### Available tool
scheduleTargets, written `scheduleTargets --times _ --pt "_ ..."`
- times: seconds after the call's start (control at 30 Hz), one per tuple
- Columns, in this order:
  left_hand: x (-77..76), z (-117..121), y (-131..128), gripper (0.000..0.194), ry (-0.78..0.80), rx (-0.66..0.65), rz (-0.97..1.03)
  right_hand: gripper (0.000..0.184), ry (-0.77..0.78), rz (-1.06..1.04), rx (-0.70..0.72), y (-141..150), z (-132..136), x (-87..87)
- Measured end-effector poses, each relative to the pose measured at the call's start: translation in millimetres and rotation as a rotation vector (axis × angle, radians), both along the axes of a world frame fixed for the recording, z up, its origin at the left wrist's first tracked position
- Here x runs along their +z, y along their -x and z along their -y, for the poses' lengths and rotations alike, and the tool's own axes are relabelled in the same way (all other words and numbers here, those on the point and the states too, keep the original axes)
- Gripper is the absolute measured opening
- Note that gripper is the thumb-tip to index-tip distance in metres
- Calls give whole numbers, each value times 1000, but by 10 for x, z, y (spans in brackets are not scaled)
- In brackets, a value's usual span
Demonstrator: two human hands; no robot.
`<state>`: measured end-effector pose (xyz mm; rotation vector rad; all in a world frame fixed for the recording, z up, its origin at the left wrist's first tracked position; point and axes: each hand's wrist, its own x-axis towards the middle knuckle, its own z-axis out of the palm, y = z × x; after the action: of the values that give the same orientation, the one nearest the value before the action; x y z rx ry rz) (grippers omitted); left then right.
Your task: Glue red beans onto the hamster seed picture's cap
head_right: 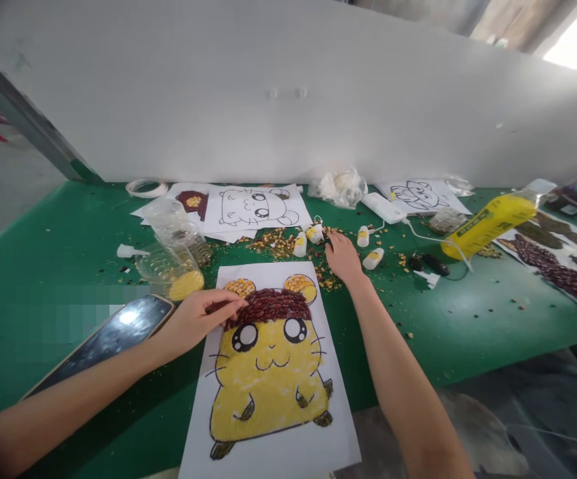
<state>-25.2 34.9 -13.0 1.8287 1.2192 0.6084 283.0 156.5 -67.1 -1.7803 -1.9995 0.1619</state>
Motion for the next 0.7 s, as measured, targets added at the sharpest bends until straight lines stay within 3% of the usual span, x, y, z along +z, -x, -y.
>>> scheduleTargets --times 0.23,0.43,0.7 --pt "3 5 1 30 -2 -24 -2 14 6 -104 13 -24 101 157" --pt "-33 -11 4 31 12 -31 -36 16 52 -334 -11 30 140 253" --pt "-37 -36 16 33 -40 8 -87 20 349 -1071 92 198 239 414"
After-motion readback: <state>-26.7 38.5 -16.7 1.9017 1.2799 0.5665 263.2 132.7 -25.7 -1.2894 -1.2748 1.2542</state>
